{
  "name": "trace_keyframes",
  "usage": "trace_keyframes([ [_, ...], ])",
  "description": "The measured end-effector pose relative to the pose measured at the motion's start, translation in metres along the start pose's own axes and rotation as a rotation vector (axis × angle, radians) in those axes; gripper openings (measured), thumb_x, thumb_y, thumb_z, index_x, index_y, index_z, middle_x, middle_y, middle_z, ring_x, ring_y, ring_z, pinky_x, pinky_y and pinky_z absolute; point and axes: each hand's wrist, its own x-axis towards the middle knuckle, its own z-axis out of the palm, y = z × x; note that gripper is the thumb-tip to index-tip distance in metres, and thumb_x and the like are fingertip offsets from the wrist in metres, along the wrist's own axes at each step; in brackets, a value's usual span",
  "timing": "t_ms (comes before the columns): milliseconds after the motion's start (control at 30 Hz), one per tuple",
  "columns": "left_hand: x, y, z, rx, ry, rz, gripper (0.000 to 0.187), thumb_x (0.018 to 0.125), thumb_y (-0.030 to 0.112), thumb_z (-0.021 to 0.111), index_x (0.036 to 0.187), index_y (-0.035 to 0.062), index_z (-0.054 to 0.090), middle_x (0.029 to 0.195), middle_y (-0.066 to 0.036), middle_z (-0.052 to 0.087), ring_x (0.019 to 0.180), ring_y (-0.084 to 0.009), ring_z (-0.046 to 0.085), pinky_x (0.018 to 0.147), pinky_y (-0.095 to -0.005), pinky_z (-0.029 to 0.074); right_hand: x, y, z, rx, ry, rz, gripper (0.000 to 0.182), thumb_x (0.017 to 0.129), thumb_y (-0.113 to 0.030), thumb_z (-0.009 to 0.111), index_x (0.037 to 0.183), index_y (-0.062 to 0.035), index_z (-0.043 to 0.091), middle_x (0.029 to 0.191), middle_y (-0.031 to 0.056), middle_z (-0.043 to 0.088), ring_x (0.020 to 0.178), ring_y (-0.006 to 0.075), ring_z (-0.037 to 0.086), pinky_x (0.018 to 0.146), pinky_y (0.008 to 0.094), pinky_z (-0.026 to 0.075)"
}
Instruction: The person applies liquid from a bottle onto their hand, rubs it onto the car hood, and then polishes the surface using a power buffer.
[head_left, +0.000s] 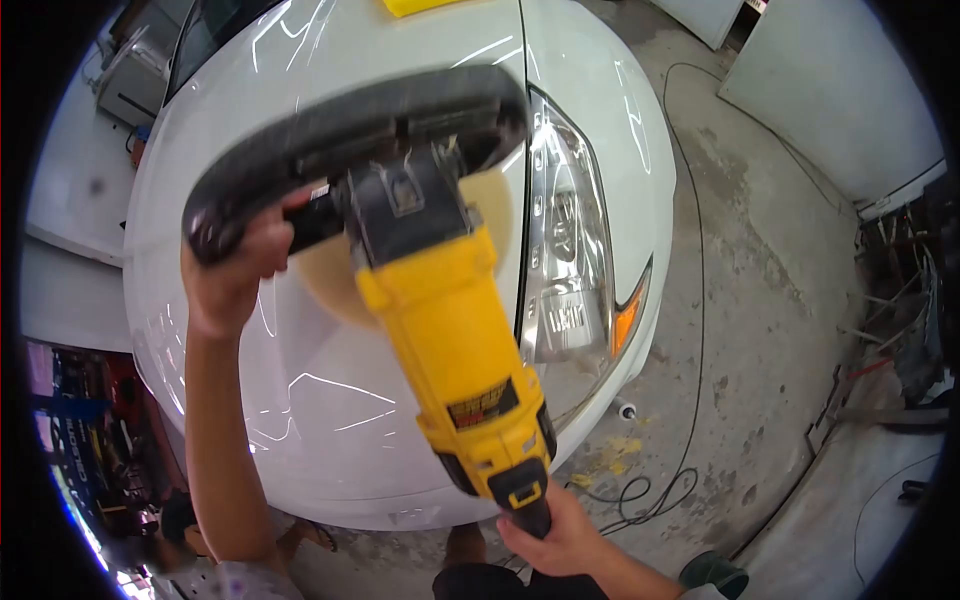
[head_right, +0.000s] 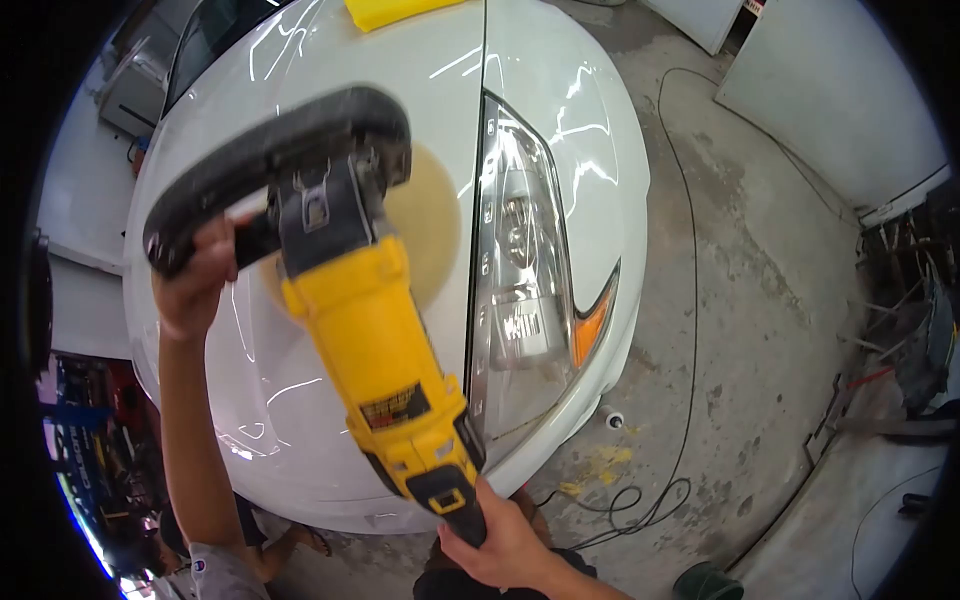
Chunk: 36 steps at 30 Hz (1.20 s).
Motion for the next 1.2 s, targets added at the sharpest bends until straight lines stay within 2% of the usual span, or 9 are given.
trace_keyframes([
  [67,0.026,-0.002,0.002,-0.075,-0.128,0.061,0.010,0.075,0.007,0.060,0.066,0.0032,0.057,0.056,-0.003,0.042,0.052,-0.0119,0.045,0.098,-0.0462,0.048,0.010,-0.006,0.001,-0.030,0.023,-0.092,0.044,0.085,-0.006,0.064,0.125,-0.0006,0.048,0.095,0.0058,0.059,0.086,0.0136,0.054,0.081,0.0291,0.046],
  [367,0.024,0.019,0.019,-0.026,-0.190,0.034,0.004,0.065,0.003,0.056,0.063,0.0011,0.053,0.054,-0.003,0.042,0.049,-0.0116,0.042,0.097,-0.0455,0.048,-0.003,0.025,0.025,0.159,0.059,-0.048,0.040,0.084,-0.007,0.064,0.119,0.0019,0.047,0.093,0.0098,0.060,0.083,0.0151,0.056,0.078,0.0295,0.046],
  [433,0.018,0.020,0.023,-0.051,-0.195,0.034,0.004,0.063,0.002,0.057,0.063,0.0000,0.054,0.053,-0.003,0.044,0.047,-0.0114,0.041,0.078,-0.0367,0.054,-0.008,0.038,0.034,0.172,0.076,-0.059,0.040,0.084,-0.007,0.064,0.119,0.0022,0.047,0.093,0.0102,0.060,0.083,0.0153,0.057,0.078,0.0297,0.046],
  [533,0.006,0.025,0.027,-0.003,-0.168,-0.042,0.010,0.059,0.003,0.062,0.064,-0.0011,0.055,0.055,-0.003,0.048,0.045,-0.0113,0.042,0.044,-0.0258,0.031,-0.018,0.045,0.047,0.188,0.099,-0.068,0.040,0.083,-0.008,0.064,0.118,0.0027,0.047,0.094,0.0107,0.061,0.084,0.0157,0.057,0.078,0.0300,0.046],
  [633,-0.010,0.029,0.023,0.074,-0.225,-0.061,0.011,0.059,0.004,0.062,0.065,-0.0036,0.058,0.056,-0.004,0.052,0.047,-0.0115,0.047,0.044,-0.0253,0.034,-0.029,0.062,0.066,0.222,0.152,-0.095,0.040,0.082,-0.008,0.064,0.117,0.0023,0.048,0.094,0.0102,0.061,0.085,0.0154,0.057,0.079,0.0299,0.046],
  [833,-0.062,0.032,0.017,0.193,-0.257,-0.093,0.011,0.060,0.001,0.065,0.069,-0.0029,0.061,0.058,0.000,0.053,0.056,-0.0068,0.047,0.051,-0.0235,0.038,-0.056,0.110,0.104,0.196,0.198,-0.119,0.041,0.080,-0.006,0.065,0.118,0.0021,0.050,0.097,0.0099,0.061,0.089,0.0152,0.058,0.083,0.0303,0.046],
  [1000,-0.127,0.026,0.012,0.181,-0.388,0.088,0.013,0.060,0.002,0.059,0.058,0.0003,0.047,0.052,-0.005,0.043,0.050,-0.0135,0.042,0.093,-0.0471,0.050,-0.091,0.167,0.141,0.276,0.260,-0.050,0.048,0.078,-0.005,0.066,0.124,-0.0005,0.053,0.109,0.0100,0.063,0.102,0.0172,0.059,0.093,0.0306,0.044],
  [1167,-0.189,0.013,0.000,0.005,-0.452,0.166,0.012,0.047,0.006,0.058,0.053,0.0049,0.047,0.050,-0.003,0.046,0.045,-0.0200,0.045,0.085,-0.0423,0.053,-0.126,0.209,0.166,0.230,0.292,0.113,0.050,0.076,-0.004,0.066,0.125,-0.0020,0.055,0.108,0.0084,0.065,0.101,0.0182,0.061,0.092,0.0309,0.045],
  [1200,-0.199,0.012,-0.001,0.003,-0.444,0.138,0.014,0.045,0.008,0.060,0.053,0.0058,0.049,0.050,-0.002,0.046,0.045,-0.0206,0.045,0.086,-0.0424,0.052,-0.128,0.207,0.170,0.234,0.384,0.036,0.019,0.076,-0.005,0.070,0.094,-0.0042,0.063,0.078,-0.0003,0.064,0.073,0.0088,0.060,0.068,0.0267,0.049],
])
